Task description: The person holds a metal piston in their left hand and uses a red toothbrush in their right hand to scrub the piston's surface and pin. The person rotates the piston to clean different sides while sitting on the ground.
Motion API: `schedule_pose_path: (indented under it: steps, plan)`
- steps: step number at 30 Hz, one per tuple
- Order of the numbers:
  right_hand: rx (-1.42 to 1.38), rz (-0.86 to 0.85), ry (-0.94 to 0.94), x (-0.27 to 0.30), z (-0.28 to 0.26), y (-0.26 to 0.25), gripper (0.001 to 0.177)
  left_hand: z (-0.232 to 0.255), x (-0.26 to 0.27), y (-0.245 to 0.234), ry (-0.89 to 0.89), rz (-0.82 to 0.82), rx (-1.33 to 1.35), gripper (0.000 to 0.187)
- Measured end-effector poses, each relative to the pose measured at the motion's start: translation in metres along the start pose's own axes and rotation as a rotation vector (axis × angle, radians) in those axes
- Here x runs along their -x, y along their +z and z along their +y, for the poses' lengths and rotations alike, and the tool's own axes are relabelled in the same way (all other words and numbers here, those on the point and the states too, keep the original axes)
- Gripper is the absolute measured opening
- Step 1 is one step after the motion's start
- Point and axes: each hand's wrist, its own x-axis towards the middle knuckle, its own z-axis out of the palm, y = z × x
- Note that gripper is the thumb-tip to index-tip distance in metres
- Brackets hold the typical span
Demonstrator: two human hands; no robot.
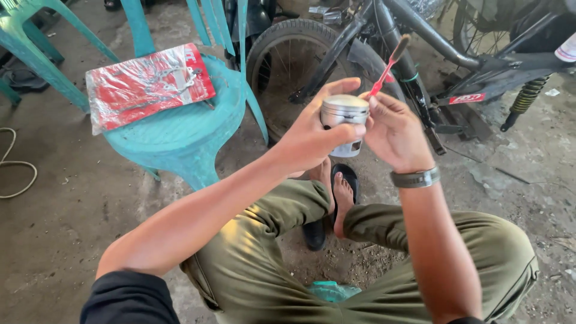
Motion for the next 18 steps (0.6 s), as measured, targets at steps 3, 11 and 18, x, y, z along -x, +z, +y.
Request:
schedule_pose_path:
  steps: [3,11,18]
  plan:
    - [-0.06,-0.111,-0.068,-0.004,0.034,-0.03,0.026,-0.004,0.003,0.0,-0.134,0.125,-0.067,0.069]
    - [0.468,0.702,0.536,0.016,0.233,-0.241,0.08,0.045,0.025,-0.005,-0.1,0.257,-0.037,0.061]
    - [-0.408,0.529,0.161,-0.021,0.054,-0.082,0.076,0.044,0.026,-0.018,-0.129,0.235,-0.018,0.058]
